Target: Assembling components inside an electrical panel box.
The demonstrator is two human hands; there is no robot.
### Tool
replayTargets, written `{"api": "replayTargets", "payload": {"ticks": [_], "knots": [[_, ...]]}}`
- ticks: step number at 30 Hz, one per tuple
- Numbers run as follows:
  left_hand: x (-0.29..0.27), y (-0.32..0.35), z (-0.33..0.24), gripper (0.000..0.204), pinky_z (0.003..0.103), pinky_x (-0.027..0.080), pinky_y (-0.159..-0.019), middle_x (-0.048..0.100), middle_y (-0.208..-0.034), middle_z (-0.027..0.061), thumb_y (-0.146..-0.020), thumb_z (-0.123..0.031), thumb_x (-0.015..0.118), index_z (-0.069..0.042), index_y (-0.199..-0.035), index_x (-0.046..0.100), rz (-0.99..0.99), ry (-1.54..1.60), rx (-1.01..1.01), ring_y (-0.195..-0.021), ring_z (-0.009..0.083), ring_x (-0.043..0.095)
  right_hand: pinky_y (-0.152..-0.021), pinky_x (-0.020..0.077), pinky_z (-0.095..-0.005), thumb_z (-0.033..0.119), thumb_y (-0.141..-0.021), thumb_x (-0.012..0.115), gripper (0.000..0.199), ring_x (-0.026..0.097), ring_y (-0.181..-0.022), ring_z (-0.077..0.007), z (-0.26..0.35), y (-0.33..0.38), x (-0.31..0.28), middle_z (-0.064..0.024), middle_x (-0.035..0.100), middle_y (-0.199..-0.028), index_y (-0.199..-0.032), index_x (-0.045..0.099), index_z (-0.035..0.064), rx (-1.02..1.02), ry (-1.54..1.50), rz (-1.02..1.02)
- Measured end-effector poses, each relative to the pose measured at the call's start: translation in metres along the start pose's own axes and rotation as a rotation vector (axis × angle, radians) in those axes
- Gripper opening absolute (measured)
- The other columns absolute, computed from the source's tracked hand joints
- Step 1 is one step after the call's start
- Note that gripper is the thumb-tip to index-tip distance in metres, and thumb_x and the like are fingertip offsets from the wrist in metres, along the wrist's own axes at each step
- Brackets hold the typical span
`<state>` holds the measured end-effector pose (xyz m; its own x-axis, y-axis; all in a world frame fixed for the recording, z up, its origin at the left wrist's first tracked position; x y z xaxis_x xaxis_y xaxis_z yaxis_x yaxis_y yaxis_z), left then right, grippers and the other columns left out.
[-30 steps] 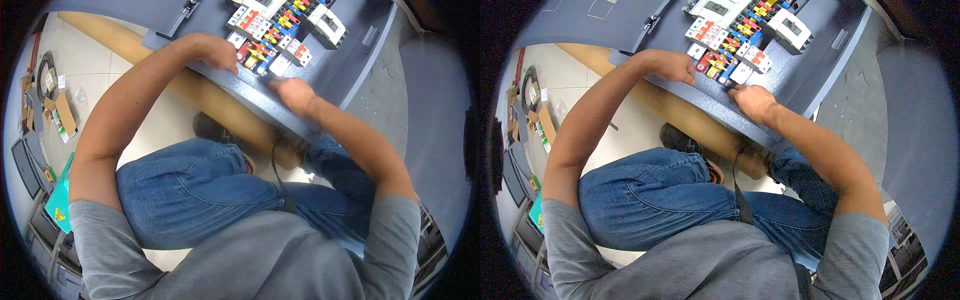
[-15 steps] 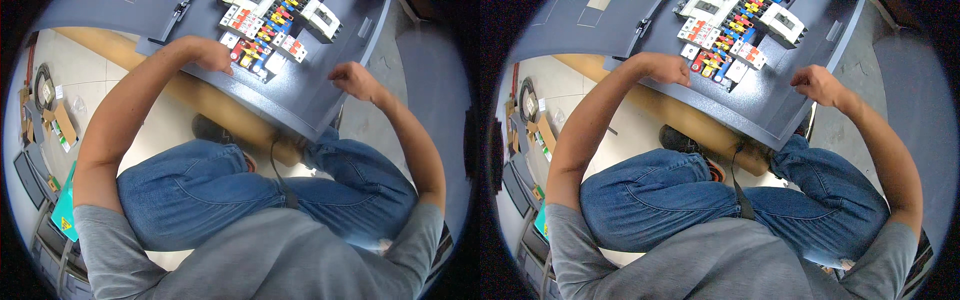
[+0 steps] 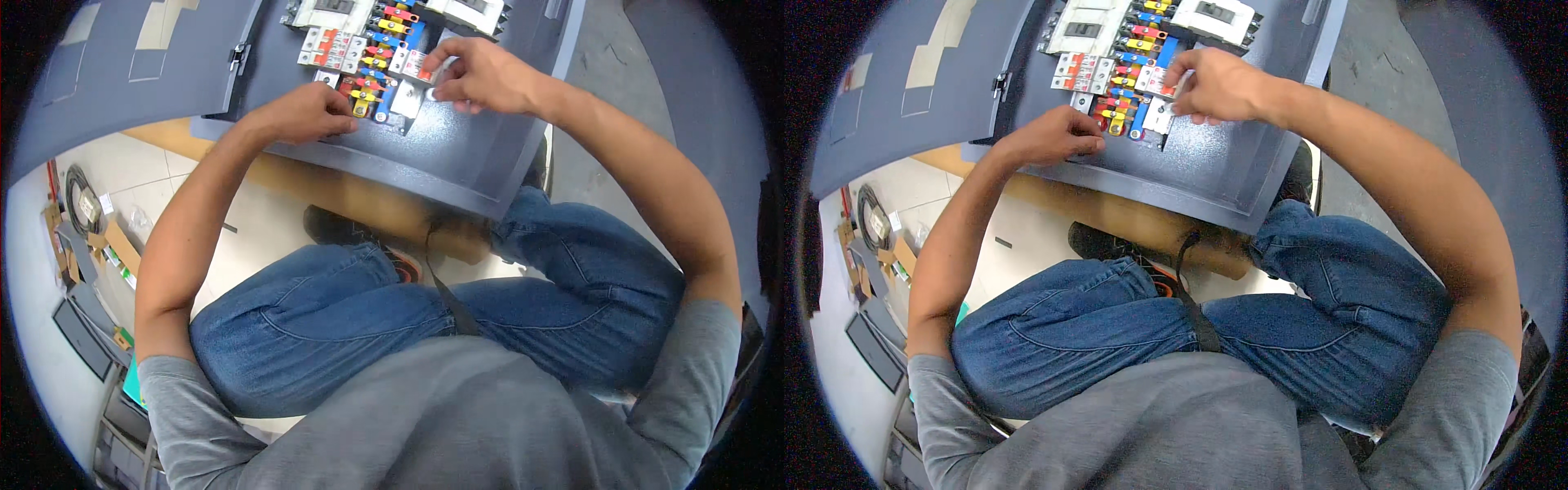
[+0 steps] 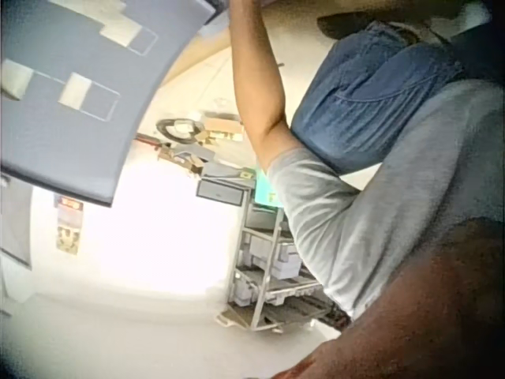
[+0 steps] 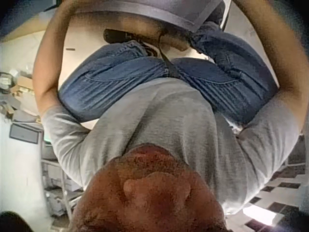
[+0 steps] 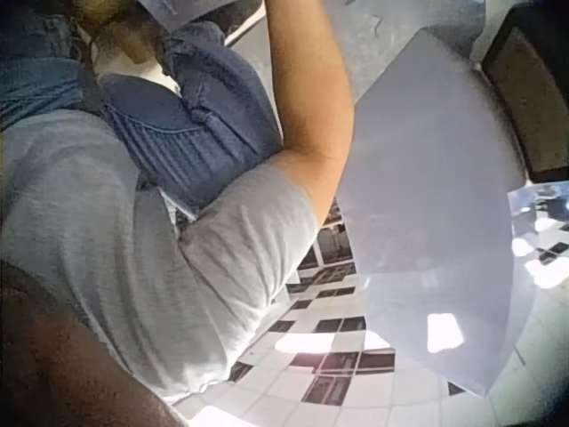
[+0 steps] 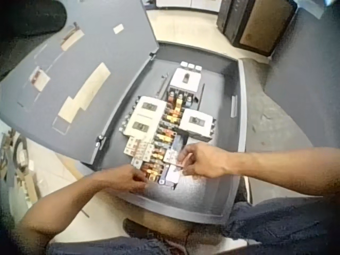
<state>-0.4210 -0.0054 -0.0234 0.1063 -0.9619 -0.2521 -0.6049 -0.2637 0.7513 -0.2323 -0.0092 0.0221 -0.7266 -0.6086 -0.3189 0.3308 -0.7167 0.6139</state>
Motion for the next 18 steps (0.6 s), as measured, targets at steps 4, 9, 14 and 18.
{"api": "replayTargets", "payload": {"ticks": [4, 9, 14, 18], "knots": [[0.002, -0.010, -0.002, 0.030, 0.033, 0.046, -0.064, 0.065, -0.072, 0.0075, -0.089, -0.029, 0.064, 0.000, -0.093, 0.069, 0.030, -0.003, 0.117, -0.065, 0.0136, 0.054, -0.054, 0.0467, -0.0238, 0.012, -0.089, 0.064, 0.025, 0.056, -0.062, -0.0084, 0.006, 0.009, -0.017, -0.0042, 0.063, -0.081, -0.111, 0.060, 0.0018, -0.002, 0.098, -0.006], [-0.001, -0.004, 0.014, 0.032, 0.033, 0.045, -0.062, 0.061, -0.069, 0.0066, -0.091, -0.031, 0.062, 0.001, -0.092, 0.068, 0.144, -0.124, 0.072, -0.065, 0.0120, 0.052, -0.063, 0.0517, -0.0316, 0.019, -0.088, 0.061, 0.022, 0.063, -0.067, -0.0194, 0.003, 0.083, -0.122, -0.0114, 0.068, -0.080, -0.094, 0.065, -0.0020, 0.153, 0.245, -0.182], [0.009, 0.000, 0.024, 0.032, 0.030, 0.043, -0.058, 0.059, -0.068, 0.0050, -0.092, -0.033, 0.062, -0.002, -0.096, 0.069, 0.222, -0.127, -0.093, -0.063, 0.0107, 0.049, -0.056, 0.0453, -0.0234, 0.014, -0.087, 0.066, 0.018, 0.052, -0.060, -0.0068, -0.163, 0.171, -0.189, 0.0012, 0.062, -0.078, -0.102, 0.068, 0.0032, 0.277, -0.099, -0.598], [0.009, -0.006, 0.012, 0.030, 0.029, 0.044, -0.059, 0.062, -0.071, 0.0049, -0.091, -0.031, 0.064, -0.003, -0.098, 0.071, 0.231, -0.105, -0.141, -0.065, 0.0113, 0.051, -0.055, 0.0462, -0.0236, 0.019, -0.086, 0.070, 0.020, 0.055, -0.061, -0.0066, -0.316, 0.221, -0.138, 0.0008, 0.063, -0.072, -0.098, 0.072, 0.0035, 0.541, -0.269, -0.809]]}}
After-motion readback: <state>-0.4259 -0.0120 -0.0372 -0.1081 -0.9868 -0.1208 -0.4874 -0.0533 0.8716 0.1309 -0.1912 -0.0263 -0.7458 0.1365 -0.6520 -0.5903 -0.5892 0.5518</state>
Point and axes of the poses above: each hand's wrist, its own y-axis away from the middle knuckle, its own x-axis out of the palm, z = x × y, the point moved 9 cm from there along -y, towards the middle knuckle
